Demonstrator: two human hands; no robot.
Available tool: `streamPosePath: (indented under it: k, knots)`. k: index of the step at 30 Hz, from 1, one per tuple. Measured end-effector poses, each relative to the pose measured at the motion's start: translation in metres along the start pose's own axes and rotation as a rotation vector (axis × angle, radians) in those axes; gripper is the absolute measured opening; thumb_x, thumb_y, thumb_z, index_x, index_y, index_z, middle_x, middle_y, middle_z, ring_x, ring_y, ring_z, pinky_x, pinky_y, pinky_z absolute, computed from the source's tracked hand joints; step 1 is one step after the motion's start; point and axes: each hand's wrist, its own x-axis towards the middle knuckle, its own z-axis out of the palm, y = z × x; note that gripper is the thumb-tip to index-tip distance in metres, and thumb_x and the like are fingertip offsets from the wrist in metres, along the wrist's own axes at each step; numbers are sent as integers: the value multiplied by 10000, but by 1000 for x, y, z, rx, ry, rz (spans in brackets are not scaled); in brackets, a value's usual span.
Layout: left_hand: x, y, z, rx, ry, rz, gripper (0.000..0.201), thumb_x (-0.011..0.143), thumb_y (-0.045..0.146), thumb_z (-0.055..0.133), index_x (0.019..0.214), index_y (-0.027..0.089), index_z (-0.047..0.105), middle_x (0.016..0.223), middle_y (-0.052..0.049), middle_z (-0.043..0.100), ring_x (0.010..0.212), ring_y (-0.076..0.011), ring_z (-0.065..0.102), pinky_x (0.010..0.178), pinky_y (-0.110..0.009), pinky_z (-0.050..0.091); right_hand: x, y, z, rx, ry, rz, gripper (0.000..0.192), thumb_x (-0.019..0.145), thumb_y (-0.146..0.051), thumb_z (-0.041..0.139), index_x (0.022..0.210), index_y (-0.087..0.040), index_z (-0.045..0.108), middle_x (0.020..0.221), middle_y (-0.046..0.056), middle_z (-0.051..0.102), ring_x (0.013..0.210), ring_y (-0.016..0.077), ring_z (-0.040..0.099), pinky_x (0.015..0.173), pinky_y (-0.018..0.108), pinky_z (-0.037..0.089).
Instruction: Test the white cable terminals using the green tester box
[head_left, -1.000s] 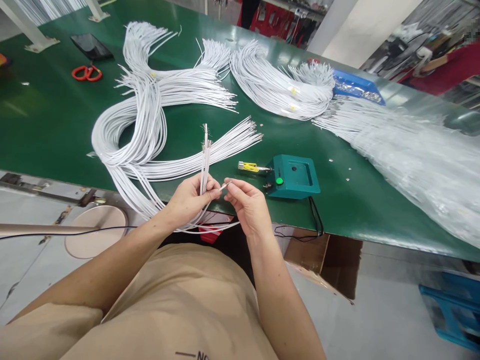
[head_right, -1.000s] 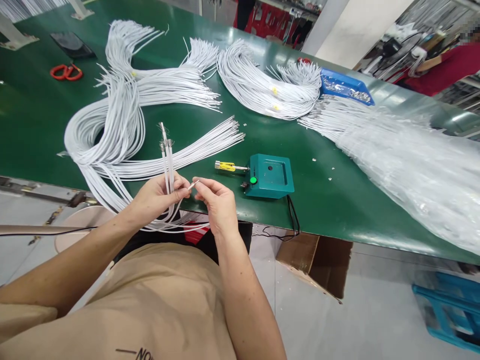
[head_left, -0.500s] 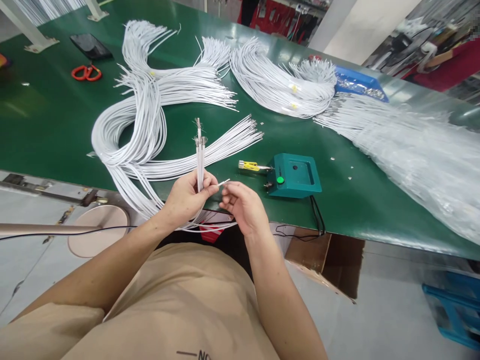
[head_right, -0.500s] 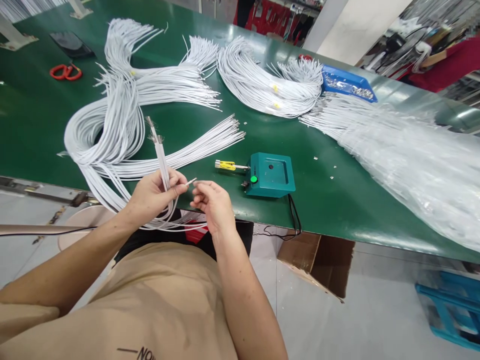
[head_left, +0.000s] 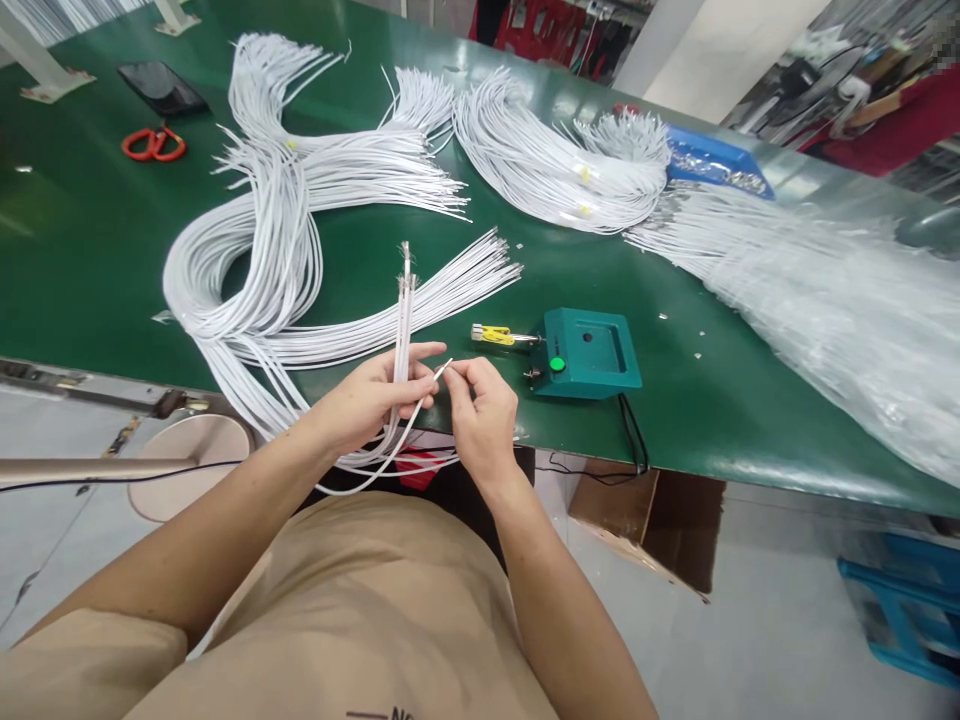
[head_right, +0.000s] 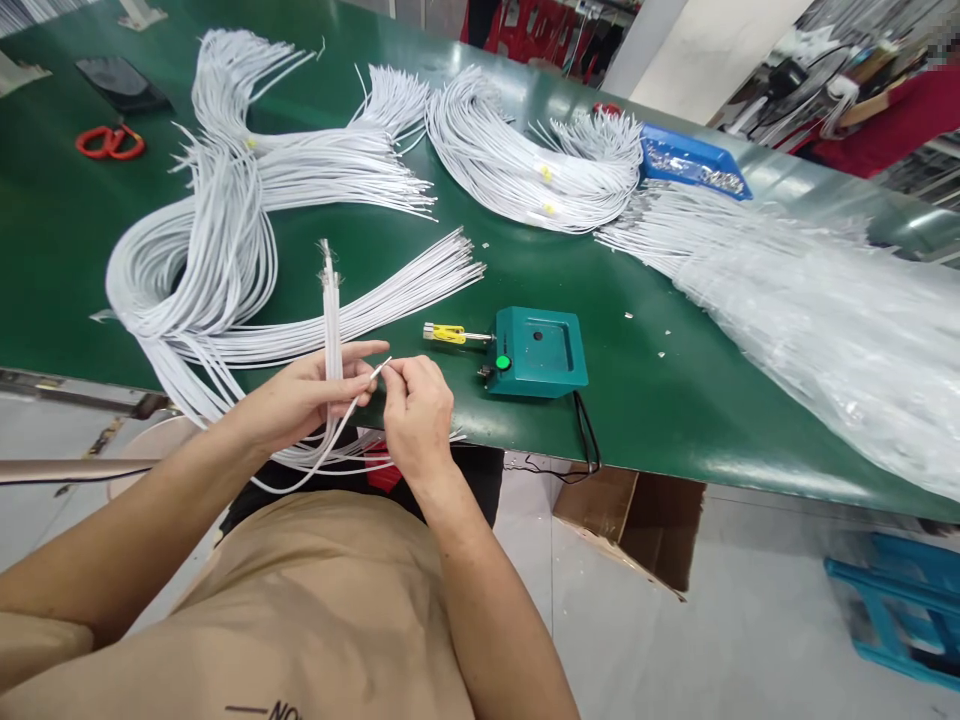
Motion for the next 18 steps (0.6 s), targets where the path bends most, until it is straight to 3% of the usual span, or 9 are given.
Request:
streamPosePath:
  k: [3, 6, 11, 15, 18]
  knots:
    - [10, 6, 1, -148, -66, -138, 420, 693, 125, 713, 1107, 157, 655, 711, -2, 534, 580, -64, 489, 422, -148, 303, 5, 7, -4, -454, -29, -259, 292, 936, -221, 370, 761, -189, 602, 805, 81, 591, 798, 204, 495, 762, 332, 379]
    - [23, 7, 1, -172, -100, -164, 368, 685, 112, 713, 1048, 158, 686, 729, -21, 539, 587, -70, 500, 394, -142, 273, 18, 11, -19, -667, -127, -390, 297, 944, -222, 360, 789, -187, 612, 824, 90, 596, 808, 215, 482, 779, 346, 360]
    - [44, 2, 7, 96, -25, 5, 476, 689, 225, 744, 1153, 205, 639, 763, -14, 566, 634, -97, 573, 367, -143, 194, 59, 16, -59, -736, -109, -325, 229, 911, -245, 466, 1089, -171, 588, 1072, 116, 639, 996, 258, 503, 835, 370, 355]
    - [57, -1, 14, 282, 45, 131, 480, 707, 276, 727, 1167, 185, 623, 759, -1, 582, 624, -106, 597, 424, -168, 328, 85, 25, -76, -841, -294, -269, 71, 828, -168, 556, 869, -170, 615, 819, 81, 682, 811, 238, 544, 844, 380, 345]
    - [65, -1, 17, 333, 74, 176, 476, 705, 273, 722, 1154, 151, 618, 759, 2, 599, 649, -128, 628, 580, -227, 458, 91, 29, -78, -820, -367, -278, 83, 789, -110, 555, 811, -177, 599, 778, 67, 672, 782, 219, 541, 841, 373, 341]
